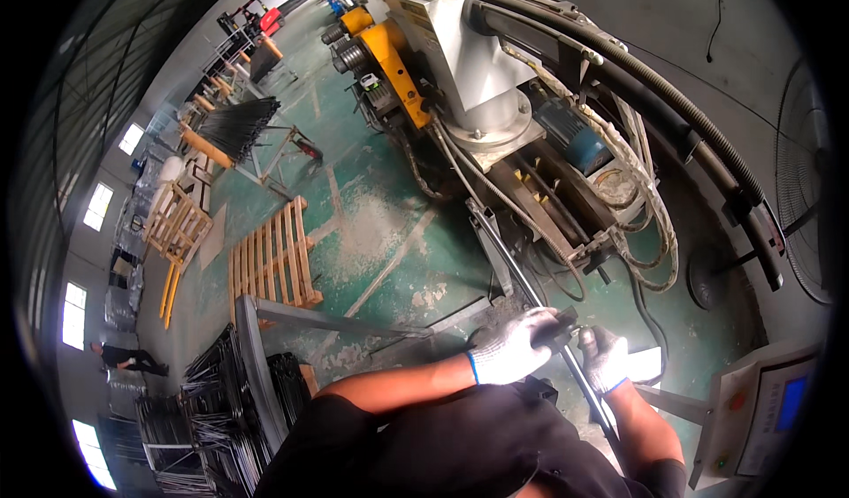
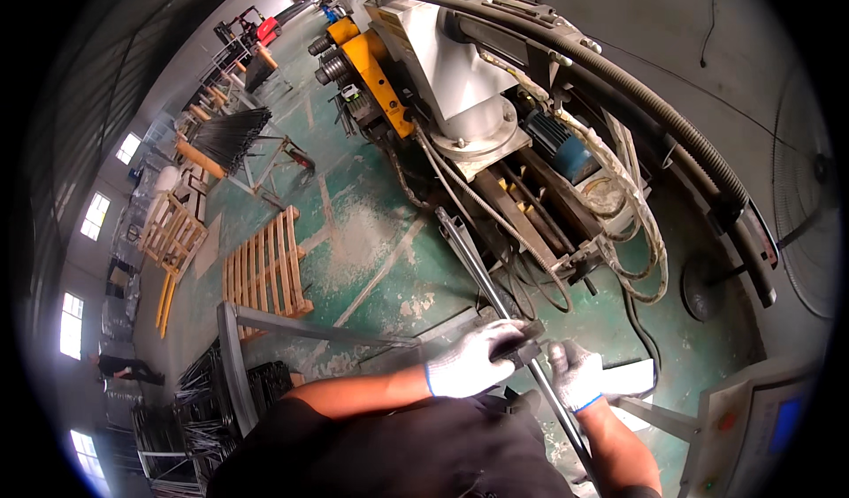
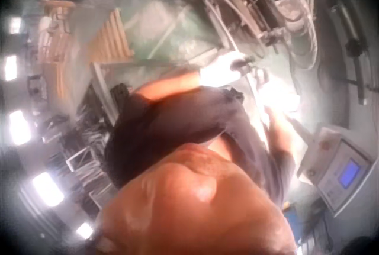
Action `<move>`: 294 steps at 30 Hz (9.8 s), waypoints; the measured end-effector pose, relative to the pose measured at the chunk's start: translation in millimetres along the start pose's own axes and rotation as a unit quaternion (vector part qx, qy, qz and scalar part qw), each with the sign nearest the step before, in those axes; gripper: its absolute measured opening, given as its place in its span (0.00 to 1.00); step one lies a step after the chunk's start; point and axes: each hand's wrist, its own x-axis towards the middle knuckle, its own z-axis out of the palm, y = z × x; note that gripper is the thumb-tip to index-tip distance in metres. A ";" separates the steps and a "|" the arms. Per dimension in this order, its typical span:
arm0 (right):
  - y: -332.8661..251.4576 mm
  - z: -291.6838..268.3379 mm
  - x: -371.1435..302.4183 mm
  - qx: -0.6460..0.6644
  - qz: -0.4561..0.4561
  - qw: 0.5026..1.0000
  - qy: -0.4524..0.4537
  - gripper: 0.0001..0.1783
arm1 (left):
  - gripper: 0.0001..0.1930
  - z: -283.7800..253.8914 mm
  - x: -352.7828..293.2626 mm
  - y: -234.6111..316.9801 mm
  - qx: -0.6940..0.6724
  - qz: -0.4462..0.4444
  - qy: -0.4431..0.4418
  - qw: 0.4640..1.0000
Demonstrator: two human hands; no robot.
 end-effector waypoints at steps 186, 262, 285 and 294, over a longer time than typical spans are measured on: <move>-480.1 502.4 547.7 0.161 0.169 0.907 0.350 0.14 | 0.34 -775.0 196.2 -301.4 -0.308 -0.083 -0.299 0.899; -275.0 396.0 280.3 0.365 0.173 0.444 0.800 0.08 | 0.22 -862.9 220.0 -346.8 0.190 0.235 -0.234 0.924; -190.3 364.9 205.0 0.356 0.243 0.463 0.775 0.11 | 0.22 -870.2 230.4 -395.3 0.395 0.301 0.042 0.867; -185.8 361.6 211.5 0.356 0.250 0.471 0.767 0.09 | 0.24 -869.6 225.2 -384.6 0.405 0.201 -0.001 0.892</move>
